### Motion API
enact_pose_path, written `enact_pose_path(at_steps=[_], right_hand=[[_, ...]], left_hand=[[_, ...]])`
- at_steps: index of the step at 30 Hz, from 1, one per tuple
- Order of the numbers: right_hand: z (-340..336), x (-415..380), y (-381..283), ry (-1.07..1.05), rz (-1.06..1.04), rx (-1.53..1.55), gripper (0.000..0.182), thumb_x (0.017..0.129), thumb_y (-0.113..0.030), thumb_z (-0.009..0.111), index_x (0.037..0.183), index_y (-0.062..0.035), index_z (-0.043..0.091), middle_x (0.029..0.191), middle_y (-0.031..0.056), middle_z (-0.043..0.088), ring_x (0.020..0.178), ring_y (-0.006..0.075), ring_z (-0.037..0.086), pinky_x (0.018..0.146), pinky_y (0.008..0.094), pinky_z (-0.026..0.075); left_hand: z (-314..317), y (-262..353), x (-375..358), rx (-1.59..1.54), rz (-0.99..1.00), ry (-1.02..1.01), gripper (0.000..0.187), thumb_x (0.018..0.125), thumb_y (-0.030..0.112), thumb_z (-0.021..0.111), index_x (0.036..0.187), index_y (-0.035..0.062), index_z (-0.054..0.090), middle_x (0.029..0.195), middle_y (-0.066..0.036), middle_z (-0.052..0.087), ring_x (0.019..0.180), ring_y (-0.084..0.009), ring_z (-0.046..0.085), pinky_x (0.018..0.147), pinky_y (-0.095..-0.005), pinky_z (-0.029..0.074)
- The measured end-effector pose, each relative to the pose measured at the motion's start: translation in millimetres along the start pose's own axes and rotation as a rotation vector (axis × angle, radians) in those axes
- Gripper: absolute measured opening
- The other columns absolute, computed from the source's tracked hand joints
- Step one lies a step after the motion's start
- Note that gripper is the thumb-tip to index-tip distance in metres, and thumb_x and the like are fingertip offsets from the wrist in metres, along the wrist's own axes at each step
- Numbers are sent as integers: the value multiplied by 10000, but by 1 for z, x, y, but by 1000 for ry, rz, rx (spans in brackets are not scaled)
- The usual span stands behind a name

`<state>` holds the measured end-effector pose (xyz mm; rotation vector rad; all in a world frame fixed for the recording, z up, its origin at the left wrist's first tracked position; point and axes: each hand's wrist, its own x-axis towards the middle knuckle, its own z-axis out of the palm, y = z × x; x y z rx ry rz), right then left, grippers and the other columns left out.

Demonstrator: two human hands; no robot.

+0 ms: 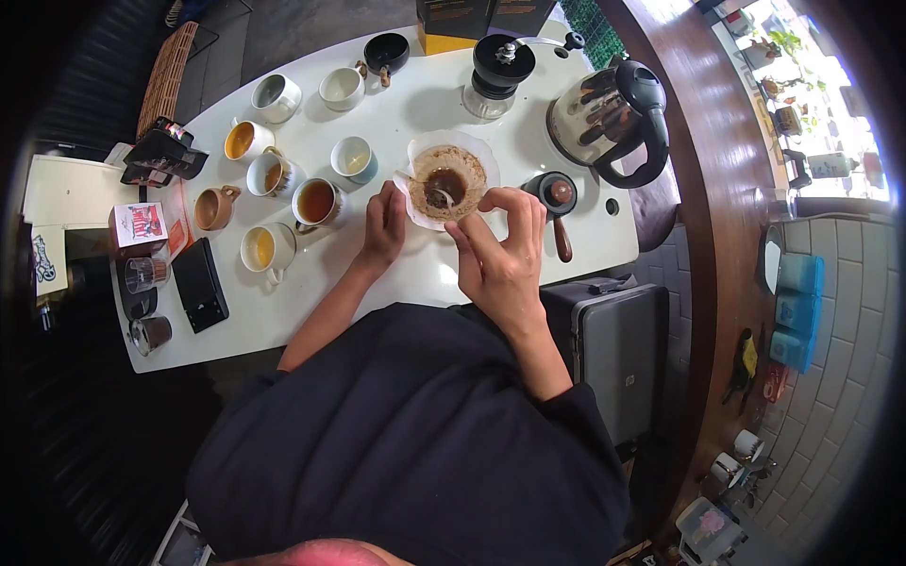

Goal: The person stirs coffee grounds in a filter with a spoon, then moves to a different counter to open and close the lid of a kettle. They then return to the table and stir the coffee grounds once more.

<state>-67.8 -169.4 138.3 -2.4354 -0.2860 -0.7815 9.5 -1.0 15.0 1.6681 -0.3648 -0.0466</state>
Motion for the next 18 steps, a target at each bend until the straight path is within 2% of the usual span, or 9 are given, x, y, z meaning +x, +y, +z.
enact_pose_path(at_steps=[5, 8, 18], right_hand=[[8, -2, 3, -47, 37, 23, 97, 816, -45, 742, 887, -13, 684, 1072, 136, 524, 997, 309, 516, 886, 424, 422], [13, -2, 9, -50, 38, 12, 109, 827, -56, 739, 916, -21, 687, 1076, 130, 531, 997, 313, 513, 885, 426, 420], [17, 2, 21, -19, 8, -54, 113, 825, -129, 749, 874, -68, 668, 1051, 101, 544, 997, 299, 524, 878, 439, 390]], left_hand=[[0, 0, 0, 2, -15, -4, 326, 1044, 214, 429, 805, 10, 513, 691, -109, 519, 754, -250, 456, 726, -390, 404], [1, -4, 1, -17, 51, 13, 331, 1045, 218, 427, 801, 12, 513, 688, -107, 518, 745, -249, 453, 726, -390, 400], [2, -6, 0, -12, 62, 24, 336, 1044, 222, 432, 792, 14, 511, 685, -95, 509, 752, -241, 452, 724, -384, 399]])
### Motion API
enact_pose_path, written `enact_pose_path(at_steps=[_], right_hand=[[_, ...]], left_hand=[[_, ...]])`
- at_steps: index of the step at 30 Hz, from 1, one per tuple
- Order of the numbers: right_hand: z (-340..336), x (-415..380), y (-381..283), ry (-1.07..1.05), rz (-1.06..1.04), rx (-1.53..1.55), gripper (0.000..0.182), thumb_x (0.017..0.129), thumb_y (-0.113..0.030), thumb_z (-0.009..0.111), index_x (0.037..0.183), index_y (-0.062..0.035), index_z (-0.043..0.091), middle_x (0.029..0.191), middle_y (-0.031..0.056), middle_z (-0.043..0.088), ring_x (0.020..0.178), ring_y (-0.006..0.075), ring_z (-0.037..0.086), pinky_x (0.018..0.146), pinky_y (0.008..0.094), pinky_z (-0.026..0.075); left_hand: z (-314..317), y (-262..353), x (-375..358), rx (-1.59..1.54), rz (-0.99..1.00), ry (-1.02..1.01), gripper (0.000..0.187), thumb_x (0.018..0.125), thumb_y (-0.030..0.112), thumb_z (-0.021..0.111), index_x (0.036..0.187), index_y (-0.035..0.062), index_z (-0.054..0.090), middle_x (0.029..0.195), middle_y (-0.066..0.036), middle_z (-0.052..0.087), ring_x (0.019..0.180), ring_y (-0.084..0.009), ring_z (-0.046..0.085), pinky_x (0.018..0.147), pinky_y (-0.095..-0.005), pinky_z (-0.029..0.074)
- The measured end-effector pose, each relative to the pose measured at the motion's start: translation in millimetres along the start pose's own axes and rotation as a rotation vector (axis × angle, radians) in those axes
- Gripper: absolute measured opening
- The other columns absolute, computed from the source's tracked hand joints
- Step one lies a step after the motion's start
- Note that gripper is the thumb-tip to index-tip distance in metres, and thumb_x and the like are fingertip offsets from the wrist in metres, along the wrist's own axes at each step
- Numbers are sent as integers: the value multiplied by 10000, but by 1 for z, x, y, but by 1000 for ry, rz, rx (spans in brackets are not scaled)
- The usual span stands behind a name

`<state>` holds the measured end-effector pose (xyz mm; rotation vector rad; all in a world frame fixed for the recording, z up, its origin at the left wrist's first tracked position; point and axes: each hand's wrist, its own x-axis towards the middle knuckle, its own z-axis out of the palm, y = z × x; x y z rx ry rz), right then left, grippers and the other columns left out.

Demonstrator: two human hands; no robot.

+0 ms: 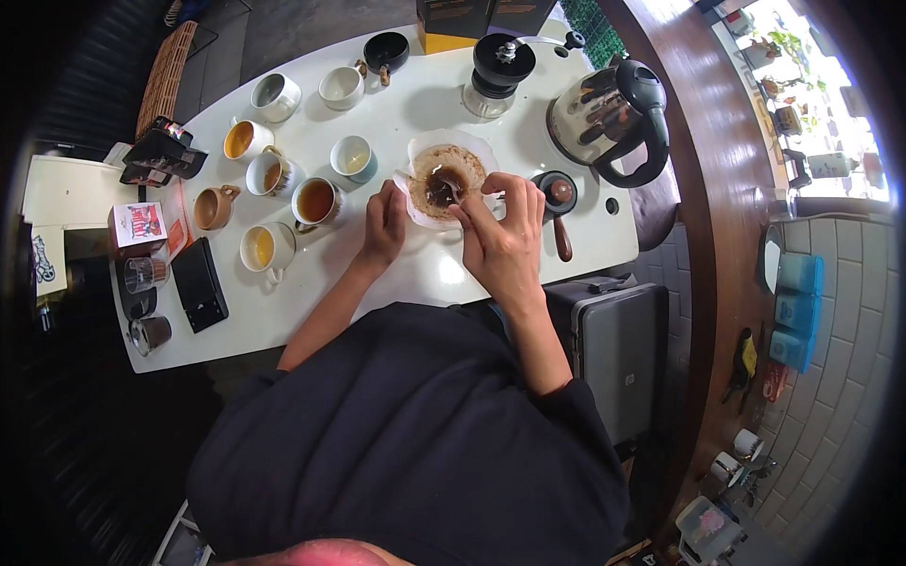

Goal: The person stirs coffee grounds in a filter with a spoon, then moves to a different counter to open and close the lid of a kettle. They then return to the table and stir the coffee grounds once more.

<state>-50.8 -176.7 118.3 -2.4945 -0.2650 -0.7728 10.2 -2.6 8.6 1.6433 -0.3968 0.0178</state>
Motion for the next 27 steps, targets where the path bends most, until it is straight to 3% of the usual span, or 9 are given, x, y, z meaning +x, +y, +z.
enact_pose_path(at_steps=[5, 12, 16, 19, 27], right_hand=[[-1, 4, 2, 36, -20, -22, 118, 821, -141, 760, 869, -72, 677, 1049, 95, 545, 983, 298, 520, 880, 438, 389], [-9, 2, 6, 83, 15, -8, 106, 819, -121, 760, 862, -74, 675, 1047, 100, 537, 966, 301, 519, 879, 440, 395], [-6, 2, 10, 75, -5, -2, 102, 820, -113, 756, 861, -68, 674, 1049, 101, 535, 967, 300, 518, 878, 437, 395], [-1, 2, 7, 54, -13, 3, 106, 819, -112, 756, 866, -65, 673, 1050, 103, 537, 973, 301, 518, 876, 437, 395], [4, -4, -1, 4, 4, 46, 123, 816, -96, 752, 884, -57, 658, 1055, 110, 540, 989, 310, 523, 870, 442, 396]], left_hand=[[-1, -1, -1, -7, -77, -22, 325, 1039, 211, 439, 795, 10, 513, 696, -95, 512, 766, -238, 457, 732, -378, 405], [0, 0, 0, -13, 12, 1, 300, 1026, 192, 452, 798, 8, 517, 711, -102, 530, 784, -239, 464, 740, -379, 412], [-2, 2, 0, 6, -92, -27, 294, 1020, 190, 453, 797, 9, 516, 712, -103, 531, 786, -242, 464, 744, -377, 415], [0, -6, -1, -11, -4, 7, 300, 1024, 191, 446, 796, 9, 512, 707, -101, 522, 785, -244, 462, 740, -380, 413], [0, -2, 0, -3, -38, -1, 310, 1029, 197, 442, 788, 12, 502, 693, -101, 508, 770, -245, 454, 732, -384, 405]])
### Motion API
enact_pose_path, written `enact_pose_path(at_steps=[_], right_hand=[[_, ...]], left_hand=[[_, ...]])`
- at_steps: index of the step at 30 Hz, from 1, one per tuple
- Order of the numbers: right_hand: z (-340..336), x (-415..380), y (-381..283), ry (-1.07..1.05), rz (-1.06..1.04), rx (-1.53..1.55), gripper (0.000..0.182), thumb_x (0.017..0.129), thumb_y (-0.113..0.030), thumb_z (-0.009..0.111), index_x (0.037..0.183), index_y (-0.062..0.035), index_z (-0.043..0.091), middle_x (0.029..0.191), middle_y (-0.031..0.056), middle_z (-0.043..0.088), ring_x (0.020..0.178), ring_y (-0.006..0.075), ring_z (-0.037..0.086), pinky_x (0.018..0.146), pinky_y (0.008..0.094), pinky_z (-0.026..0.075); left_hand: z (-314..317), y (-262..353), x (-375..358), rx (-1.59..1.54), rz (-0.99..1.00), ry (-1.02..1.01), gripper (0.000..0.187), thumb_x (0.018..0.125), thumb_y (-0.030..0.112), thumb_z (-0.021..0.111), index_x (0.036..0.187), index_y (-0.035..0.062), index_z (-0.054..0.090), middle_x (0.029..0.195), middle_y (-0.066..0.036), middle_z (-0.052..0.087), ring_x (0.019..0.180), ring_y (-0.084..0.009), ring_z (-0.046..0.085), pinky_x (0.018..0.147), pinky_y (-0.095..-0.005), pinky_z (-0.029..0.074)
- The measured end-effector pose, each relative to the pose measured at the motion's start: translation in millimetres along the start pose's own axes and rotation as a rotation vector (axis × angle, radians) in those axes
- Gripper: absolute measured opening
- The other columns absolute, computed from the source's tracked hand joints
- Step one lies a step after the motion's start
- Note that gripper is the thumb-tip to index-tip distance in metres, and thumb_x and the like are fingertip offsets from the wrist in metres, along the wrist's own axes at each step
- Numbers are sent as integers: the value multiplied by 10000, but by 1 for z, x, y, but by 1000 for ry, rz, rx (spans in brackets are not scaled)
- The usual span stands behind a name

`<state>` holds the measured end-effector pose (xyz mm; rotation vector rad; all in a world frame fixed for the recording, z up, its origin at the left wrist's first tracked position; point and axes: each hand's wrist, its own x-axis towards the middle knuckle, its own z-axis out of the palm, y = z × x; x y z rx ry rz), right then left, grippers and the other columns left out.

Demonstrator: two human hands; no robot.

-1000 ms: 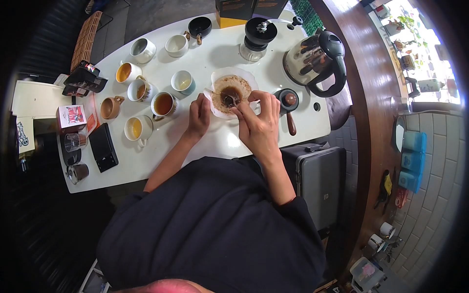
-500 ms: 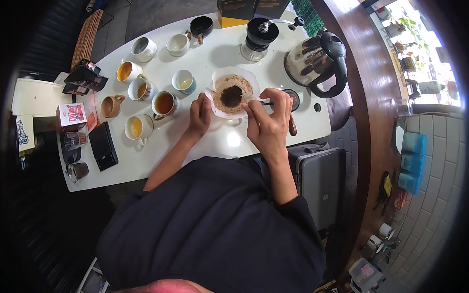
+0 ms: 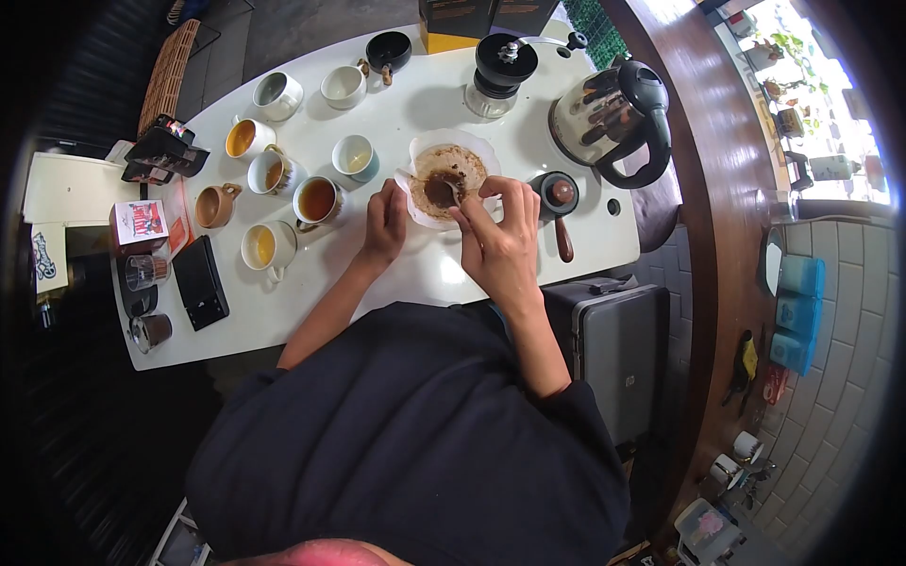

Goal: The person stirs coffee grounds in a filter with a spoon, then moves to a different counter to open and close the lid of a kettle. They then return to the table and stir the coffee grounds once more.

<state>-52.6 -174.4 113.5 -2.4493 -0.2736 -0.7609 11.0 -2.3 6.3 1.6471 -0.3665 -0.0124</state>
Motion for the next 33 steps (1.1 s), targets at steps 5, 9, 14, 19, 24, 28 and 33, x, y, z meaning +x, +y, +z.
enact_pose_path(at_steps=[5, 9, 14, 19, 24, 28, 33], right_hand=[[-1, -2, -4, -16, -9, 19, 127, 805, -80, 752, 881, -54, 653, 1051, 113, 533, 990, 307, 526, 858, 440, 404], [-5, -3, -6, -1, -9, 24, 127, 796, -74, 752, 882, -56, 660, 1046, 112, 532, 982, 309, 527, 855, 440, 405], [-13, -4, -7, 34, 45, 73, 109, 789, -72, 756, 851, -48, 670, 1047, 121, 534, 982, 311, 527, 858, 437, 411], [-13, 0, -9, 18, 29, 84, 102, 795, -70, 752, 854, -45, 673, 1051, 128, 533, 986, 312, 526, 861, 436, 414], [-6, 1, -2, -21, 54, 79, 99, 805, -78, 747, 863, -45, 674, 1060, 125, 527, 989, 315, 525, 873, 436, 410], [-2, 4, 2, -26, 26, 9, 109, 818, -115, 747, 879, -60, 675, 1065, 112, 527, 995, 314, 525, 884, 438, 399], [-6, 11, 1, -20, -65, -89, 125, 819, -143, 756, 885, -76, 674, 1063, 101, 535, 1005, 302, 529, 883, 439, 393]], left_hand=[[0, -1, 0, -13, 49, 13, 315, 1038, 204, 436, 793, 18, 506, 681, -100, 499, 747, -247, 448, 728, -386, 401], [-1, 3, 1, 10, 26, 0, 316, 1043, 212, 429, 808, 20, 515, 678, -100, 496, 734, -249, 441, 735, -388, 397], [1, 2, 1, -5, 58, 14, 329, 1047, 229, 423, 812, 20, 518, 677, -95, 495, 733, -247, 438, 740, -389, 395], [1, 2, 1, -1, 49, 8, 333, 1049, 235, 423, 810, 20, 514, 672, -94, 489, 739, -242, 438, 733, -385, 395], [-1, 4, 1, -6, 23, 2, 331, 1045, 230, 432, 800, 21, 510, 676, -94, 491, 753, -240, 440, 731, -382, 399], [-1, 1, -1, 1, -31, -12, 319, 1031, 212, 449, 784, 17, 504, 678, -93, 496, 767, -238, 448, 732, -381, 406], [-1, 0, 1, -12, -20, -16, 310, 1024, 202, 457, 781, 14, 504, 688, -94, 517, 778, -237, 462, 741, -375, 415]])
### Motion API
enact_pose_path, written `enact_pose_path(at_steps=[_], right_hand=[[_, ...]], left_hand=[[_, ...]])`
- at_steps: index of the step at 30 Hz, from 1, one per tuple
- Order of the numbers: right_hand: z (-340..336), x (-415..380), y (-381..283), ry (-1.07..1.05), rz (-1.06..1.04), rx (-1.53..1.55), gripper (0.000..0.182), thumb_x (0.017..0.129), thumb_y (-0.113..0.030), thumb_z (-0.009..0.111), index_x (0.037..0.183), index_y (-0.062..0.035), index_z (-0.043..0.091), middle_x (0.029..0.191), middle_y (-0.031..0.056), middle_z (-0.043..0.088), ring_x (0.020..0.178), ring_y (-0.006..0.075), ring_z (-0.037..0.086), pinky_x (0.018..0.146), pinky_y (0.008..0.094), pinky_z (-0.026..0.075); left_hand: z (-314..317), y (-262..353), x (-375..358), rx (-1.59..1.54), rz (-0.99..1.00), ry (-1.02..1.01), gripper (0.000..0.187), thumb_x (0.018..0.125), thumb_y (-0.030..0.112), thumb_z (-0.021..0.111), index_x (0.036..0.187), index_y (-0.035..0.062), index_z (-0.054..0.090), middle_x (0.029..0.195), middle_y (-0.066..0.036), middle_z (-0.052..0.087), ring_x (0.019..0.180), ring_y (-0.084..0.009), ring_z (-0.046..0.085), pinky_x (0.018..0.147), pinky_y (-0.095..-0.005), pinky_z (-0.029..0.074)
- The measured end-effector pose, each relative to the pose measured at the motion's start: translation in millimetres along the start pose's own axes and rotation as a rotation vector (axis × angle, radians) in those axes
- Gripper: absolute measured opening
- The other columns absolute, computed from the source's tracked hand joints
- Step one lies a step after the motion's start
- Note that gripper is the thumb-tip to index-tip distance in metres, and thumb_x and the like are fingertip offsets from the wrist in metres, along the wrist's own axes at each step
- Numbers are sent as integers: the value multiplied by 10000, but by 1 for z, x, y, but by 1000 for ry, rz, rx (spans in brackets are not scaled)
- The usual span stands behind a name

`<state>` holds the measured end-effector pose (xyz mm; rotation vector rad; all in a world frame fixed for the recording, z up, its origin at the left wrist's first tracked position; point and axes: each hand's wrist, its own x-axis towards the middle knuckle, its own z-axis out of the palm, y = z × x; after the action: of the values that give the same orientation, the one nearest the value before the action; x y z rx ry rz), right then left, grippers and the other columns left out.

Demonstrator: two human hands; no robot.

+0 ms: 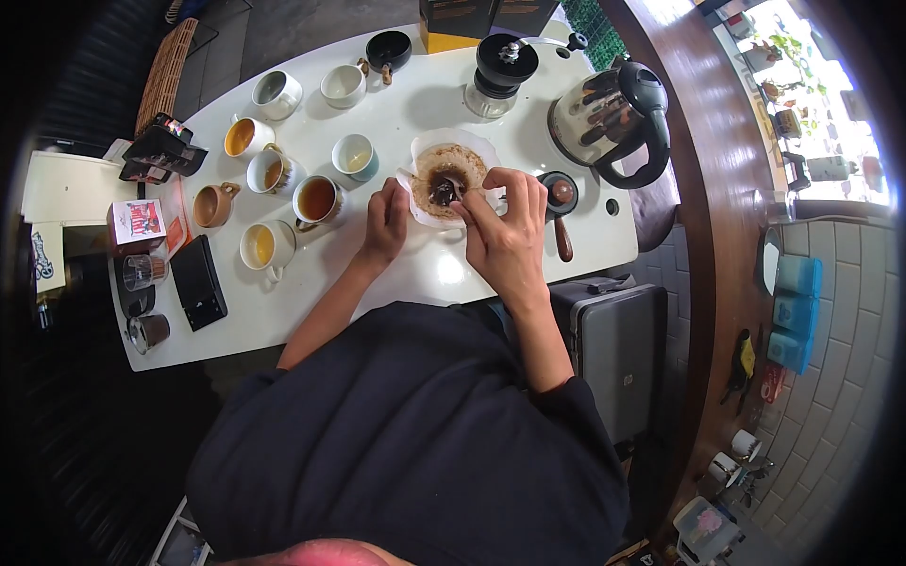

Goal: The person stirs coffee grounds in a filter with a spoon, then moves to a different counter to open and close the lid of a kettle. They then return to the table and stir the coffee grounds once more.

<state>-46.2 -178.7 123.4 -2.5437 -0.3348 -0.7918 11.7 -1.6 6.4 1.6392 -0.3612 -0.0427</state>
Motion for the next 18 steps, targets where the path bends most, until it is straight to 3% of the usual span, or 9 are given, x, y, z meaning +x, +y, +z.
enact_pose_path(at_steps=[9, 18], right_hand=[[-13, 2, 2, 83, 45, 26, 135, 779, -118, 784, 840, -72, 673, 1049, 115, 528, 972, 309, 520, 889, 437, 393], [0, -3, 4, 25, 63, 42, 115, 809, -110, 762, 858, -62, 670, 1057, 112, 532, 993, 309, 516, 891, 435, 392]], left_hand=[[-1, 3, 0, -4, 10, -7, 306, 1029, 203, 452, 793, 16, 510, 692, -94, 524, 776, -242, 463, 742, -375, 410], [-1, 4, 0, 20, 27, 2, 309, 1027, 198, 446, 787, 14, 506, 683, -100, 513, 769, -245, 456, 742, -380, 404]])
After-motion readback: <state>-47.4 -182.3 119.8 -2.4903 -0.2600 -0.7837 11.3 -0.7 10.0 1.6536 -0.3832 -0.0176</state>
